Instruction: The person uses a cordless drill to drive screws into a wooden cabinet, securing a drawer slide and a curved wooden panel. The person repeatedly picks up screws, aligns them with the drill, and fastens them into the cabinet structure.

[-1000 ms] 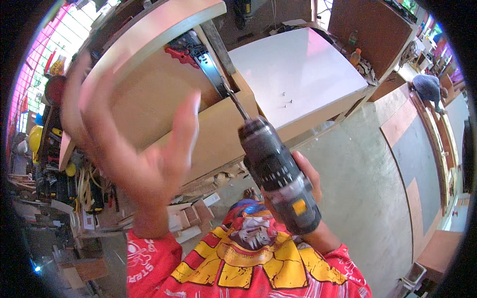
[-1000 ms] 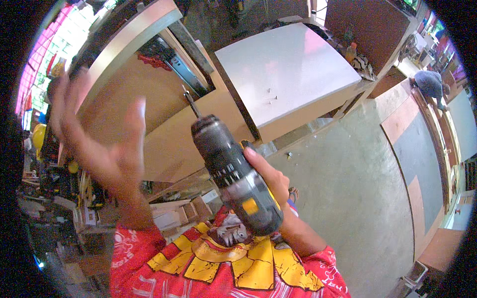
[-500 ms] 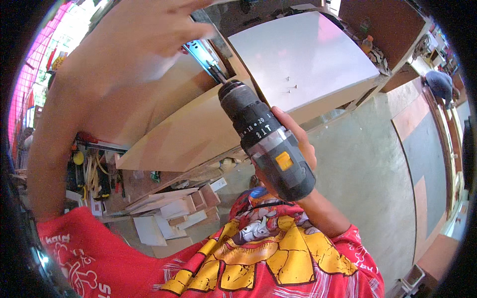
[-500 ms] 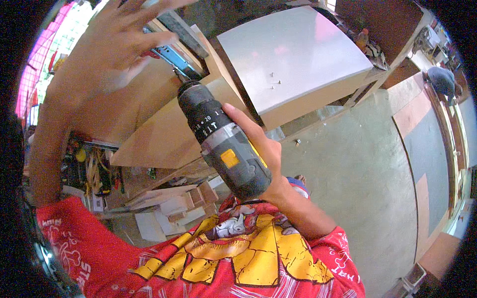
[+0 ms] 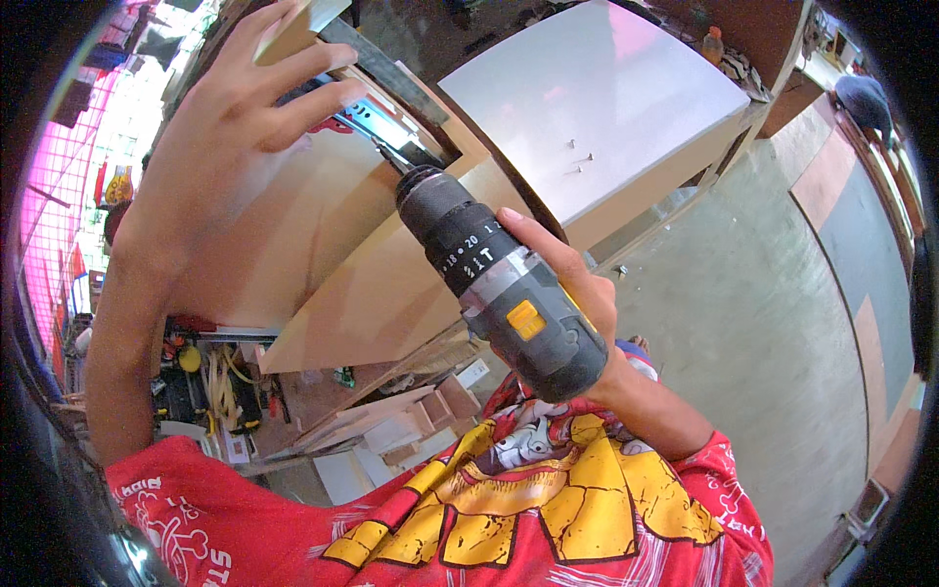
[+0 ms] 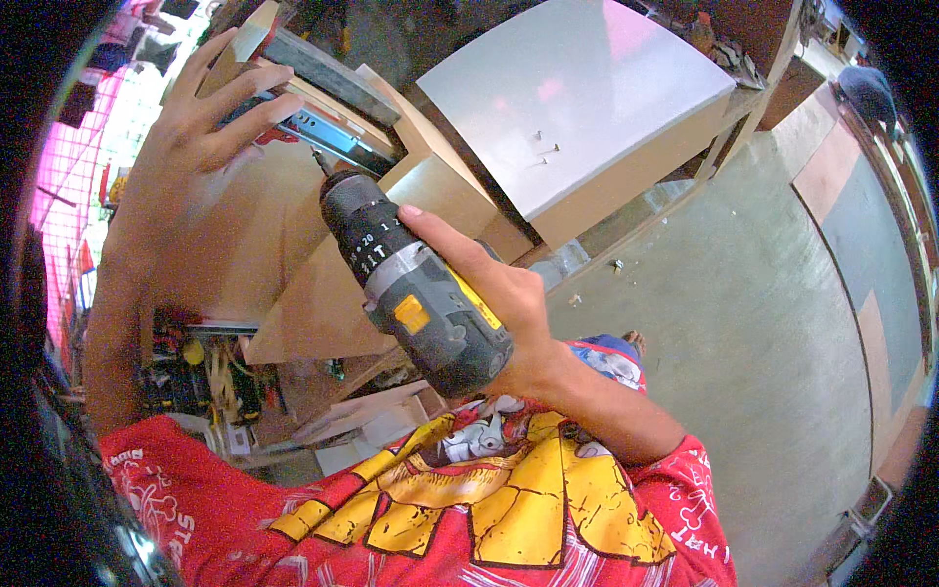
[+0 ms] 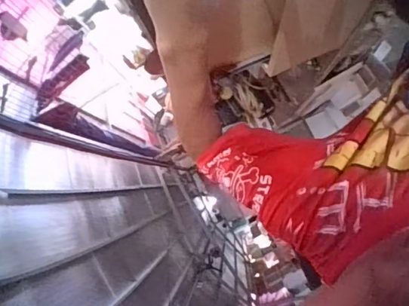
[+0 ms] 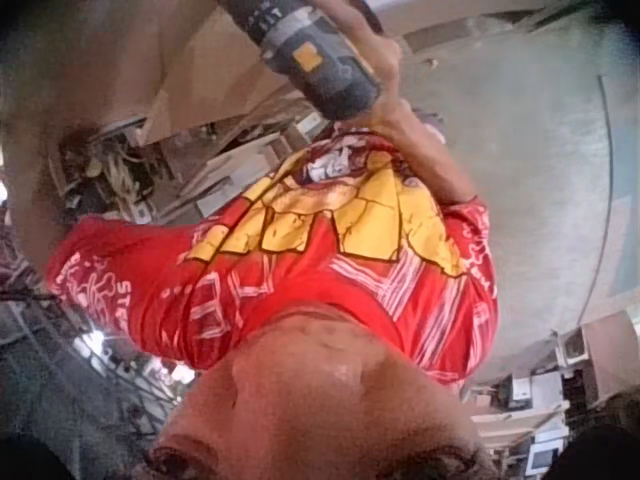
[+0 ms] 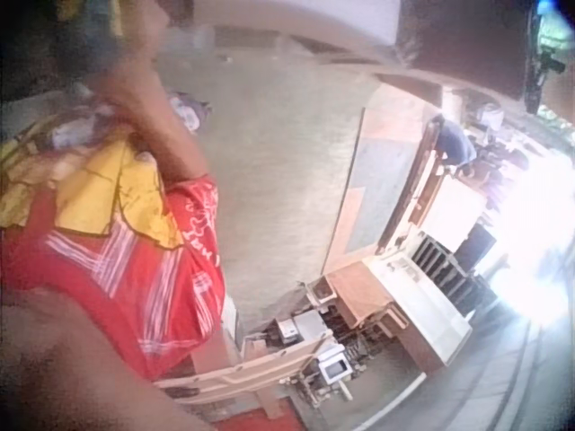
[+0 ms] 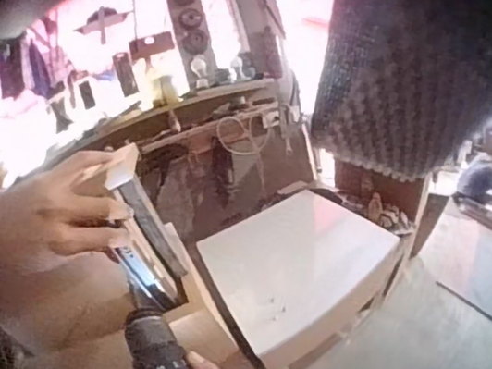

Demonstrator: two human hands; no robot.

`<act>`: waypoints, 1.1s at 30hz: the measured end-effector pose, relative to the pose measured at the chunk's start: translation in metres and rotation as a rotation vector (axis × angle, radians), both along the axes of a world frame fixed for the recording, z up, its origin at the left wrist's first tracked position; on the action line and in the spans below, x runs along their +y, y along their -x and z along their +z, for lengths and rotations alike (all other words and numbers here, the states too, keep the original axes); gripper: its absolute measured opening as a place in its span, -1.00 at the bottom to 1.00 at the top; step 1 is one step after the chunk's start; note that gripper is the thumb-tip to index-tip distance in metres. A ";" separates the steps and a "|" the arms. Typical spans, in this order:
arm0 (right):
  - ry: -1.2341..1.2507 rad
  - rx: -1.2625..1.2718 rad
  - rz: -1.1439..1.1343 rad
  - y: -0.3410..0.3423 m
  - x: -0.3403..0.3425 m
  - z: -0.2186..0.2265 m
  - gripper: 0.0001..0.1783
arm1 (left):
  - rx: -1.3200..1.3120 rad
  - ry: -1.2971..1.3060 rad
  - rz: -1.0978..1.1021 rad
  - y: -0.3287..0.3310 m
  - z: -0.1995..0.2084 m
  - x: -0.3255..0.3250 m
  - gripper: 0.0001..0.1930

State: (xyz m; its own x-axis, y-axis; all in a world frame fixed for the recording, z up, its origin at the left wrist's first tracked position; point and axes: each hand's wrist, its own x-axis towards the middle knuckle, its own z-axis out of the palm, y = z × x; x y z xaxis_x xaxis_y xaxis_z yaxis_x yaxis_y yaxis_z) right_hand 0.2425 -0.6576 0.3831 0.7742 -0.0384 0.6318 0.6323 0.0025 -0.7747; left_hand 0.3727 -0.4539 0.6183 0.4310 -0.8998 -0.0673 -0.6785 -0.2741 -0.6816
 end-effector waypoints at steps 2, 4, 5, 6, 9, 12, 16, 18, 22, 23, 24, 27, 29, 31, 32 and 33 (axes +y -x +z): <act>-0.020 0.005 0.005 0.003 -0.003 0.003 -0.13 | -0.002 0.008 -0.003 0.000 -0.002 0.001 -0.49; -0.063 0.006 0.034 0.005 -0.008 0.006 -0.16 | -0.027 0.015 -0.002 0.003 -0.005 -0.002 -0.50; -0.067 0.006 0.030 0.005 -0.007 0.007 -0.14 | -0.039 0.021 -0.001 0.004 -0.005 -0.002 -0.50; -0.071 0.006 0.026 0.005 -0.007 0.008 -0.12 | -0.037 0.019 -0.002 0.005 -0.005 -0.003 -0.52; -0.061 0.003 0.033 0.005 -0.009 0.011 -0.09 | -0.037 0.010 -0.008 0.005 -0.005 -0.004 -0.56; -0.043 0.009 0.033 0.005 -0.013 0.019 -0.10 | -0.034 -0.011 -0.028 0.007 -0.001 -0.008 -0.60; -0.042 0.038 0.026 0.005 -0.010 0.026 -0.12 | -0.013 -0.019 -0.053 0.008 0.004 -0.013 -0.61; -0.032 0.033 0.013 0.002 -0.009 0.028 -0.12 | -0.028 -0.013 -0.063 0.006 0.003 -0.011 -0.61; -0.022 0.024 0.003 -0.003 -0.008 0.031 -0.13 | -0.058 -0.015 -0.075 0.002 0.002 -0.007 -0.59; -0.027 0.022 0.001 -0.003 -0.008 0.031 -0.13 | -0.064 -0.015 -0.078 0.002 0.002 -0.008 -0.59; -0.031 0.021 -0.001 -0.004 -0.008 0.031 -0.13 | -0.071 -0.015 -0.080 0.002 0.002 -0.008 -0.59; -0.013 0.013 -0.020 -0.006 -0.009 0.031 -0.13 | -0.079 -0.011 -0.080 0.001 0.001 -0.009 -0.60; -0.002 0.014 -0.024 -0.006 -0.010 0.031 -0.13 | -0.077 -0.016 -0.075 0.001 0.000 -0.009 -0.61; -0.003 0.025 -0.012 -0.006 -0.010 0.031 -0.12 | -0.078 -0.021 -0.071 0.002 0.002 -0.010 -0.60; -0.007 0.020 -0.017 -0.006 -0.010 0.030 -0.12 | -0.078 -0.021 -0.073 0.002 0.001 -0.010 -0.60; -0.011 0.015 -0.021 -0.006 -0.008 0.029 -0.12 | -0.080 -0.023 -0.073 0.003 0.001 -0.010 -0.60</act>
State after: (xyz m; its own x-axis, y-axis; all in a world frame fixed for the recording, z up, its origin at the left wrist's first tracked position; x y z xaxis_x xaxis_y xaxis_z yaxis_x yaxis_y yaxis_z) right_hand 0.2481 -0.6657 0.4121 0.7827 -0.0617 0.6194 0.6204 -0.0018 -0.7842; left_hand 0.3699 -0.4643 0.6195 0.3690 -0.9277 -0.0561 -0.6394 -0.2095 -0.7398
